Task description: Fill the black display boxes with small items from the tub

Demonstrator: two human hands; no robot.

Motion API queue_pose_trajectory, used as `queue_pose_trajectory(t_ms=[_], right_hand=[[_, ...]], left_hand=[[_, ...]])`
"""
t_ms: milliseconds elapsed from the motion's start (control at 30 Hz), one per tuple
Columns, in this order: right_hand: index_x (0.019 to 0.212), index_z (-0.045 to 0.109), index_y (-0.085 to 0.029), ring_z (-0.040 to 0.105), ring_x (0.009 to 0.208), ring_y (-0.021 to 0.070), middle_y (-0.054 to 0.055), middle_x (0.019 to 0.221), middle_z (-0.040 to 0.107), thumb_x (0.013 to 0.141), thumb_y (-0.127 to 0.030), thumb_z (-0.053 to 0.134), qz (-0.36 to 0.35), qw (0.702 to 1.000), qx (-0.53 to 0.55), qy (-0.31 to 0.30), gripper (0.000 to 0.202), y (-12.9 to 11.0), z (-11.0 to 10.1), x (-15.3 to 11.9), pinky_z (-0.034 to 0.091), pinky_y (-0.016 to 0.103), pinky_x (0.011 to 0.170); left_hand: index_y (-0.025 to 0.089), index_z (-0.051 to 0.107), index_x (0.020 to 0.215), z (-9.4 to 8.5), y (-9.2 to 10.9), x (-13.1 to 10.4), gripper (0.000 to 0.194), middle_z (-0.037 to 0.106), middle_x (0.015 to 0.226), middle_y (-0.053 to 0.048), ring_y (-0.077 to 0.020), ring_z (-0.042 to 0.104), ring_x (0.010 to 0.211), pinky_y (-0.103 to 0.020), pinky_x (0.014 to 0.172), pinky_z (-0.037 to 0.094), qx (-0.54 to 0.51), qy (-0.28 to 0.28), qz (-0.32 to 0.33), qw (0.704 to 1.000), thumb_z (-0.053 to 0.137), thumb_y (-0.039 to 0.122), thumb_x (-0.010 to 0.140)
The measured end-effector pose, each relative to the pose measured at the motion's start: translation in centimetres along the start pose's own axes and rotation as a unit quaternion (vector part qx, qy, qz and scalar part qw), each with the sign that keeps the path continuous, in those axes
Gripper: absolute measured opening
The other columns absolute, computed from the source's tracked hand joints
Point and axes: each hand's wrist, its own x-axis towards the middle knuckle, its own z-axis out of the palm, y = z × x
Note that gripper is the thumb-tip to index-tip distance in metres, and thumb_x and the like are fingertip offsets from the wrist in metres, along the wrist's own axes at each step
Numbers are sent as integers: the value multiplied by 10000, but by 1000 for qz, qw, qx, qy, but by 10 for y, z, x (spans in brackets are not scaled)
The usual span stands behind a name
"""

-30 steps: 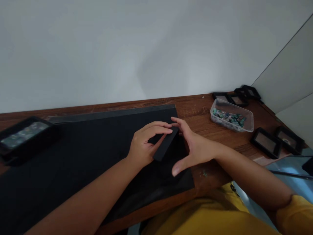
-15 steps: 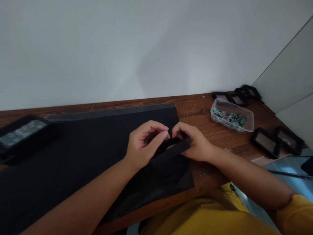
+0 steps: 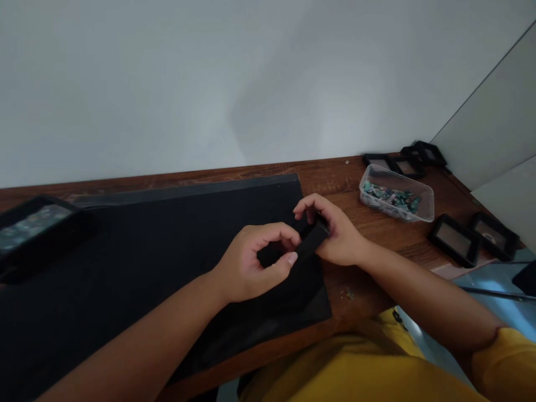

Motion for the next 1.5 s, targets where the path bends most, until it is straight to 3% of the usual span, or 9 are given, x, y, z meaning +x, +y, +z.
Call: queue_pose_trajectory(t_ms=[167, 300, 600, 833, 1200, 1300, 1500], right_hand=[[1174, 552, -231, 591, 925, 190, 61, 1124, 648, 721, -171, 616, -3, 998, -34, 45, 462, 0, 0, -2, 509, 358, 844], [1175, 568, -240, 620, 983, 221, 62, 1133, 669, 733, -157, 594, -10, 996, -83, 37, 451, 0, 0, -4, 514, 409, 925], [1270, 516, -238, 624, 1095, 249, 92, 1203, 656, 782, -180, 604, -31, 995, -95, 24, 499, -3, 4, -9, 528, 444, 991], [1388, 429, -241, 601, 1217, 271, 132, 1360, 607, 870, -200, 594, -48, 994, -90, -26, 545, -9, 4, -9, 533, 501, 1065], [1406, 455, -236, 592, 1307, 272, 140, 1411, 597, 902, -218, 593, -44, 995, -74, -44, 523, -10, 3, -10, 495, 522, 1153], [1399, 492, -260, 539, 1429, 274, 120, 1502, 572, 881, -188, 597, -29, 998, -49, -35, 534, -10, 6, -11, 444, 517, 1225], [1438, 480, -273, 468, 1499, 273, 90, 1577, 511, 892, -209, 566, 65, 994, 86, -1, 557, -13, 7, -11, 483, 496, 1195]], left_hand=[[234, 655, 809, 8, 0, -1, 80, 652, 654, 41, -118, 567, 545, -231, 569, 506, -22, 42, 14, 999, 588, 242, 853], [232, 618, 775, 12, 0, 0, 91, 621, 632, 40, -117, 533, 530, -233, 545, 498, -22, 50, -15, 998, 585, 276, 848], [237, 583, 760, -2, 14, 9, 107, 597, 615, 60, -104, 531, 518, -197, 511, 471, -50, -70, -36, 996, 598, 281, 856], [235, 593, 800, -2, 20, 8, 78, 649, 689, 35, -135, 597, 593, -241, 577, 533, -42, -117, -36, 992, 558, 276, 856], [241, 541, 802, 6, 18, 4, 84, 639, 676, 53, -122, 584, 572, -237, 549, 503, -23, -68, 16, 997, 532, 228, 884], [244, 535, 809, 8, 15, 1, 86, 646, 694, 49, -129, 610, 595, -244, 572, 525, -26, -57, 20, 998, 537, 235, 894], [241, 585, 846, 14, 12, -3, 44, 683, 725, 41, -134, 655, 625, -249, 603, 556, -48, 15, 18, 999, 574, 223, 884]])
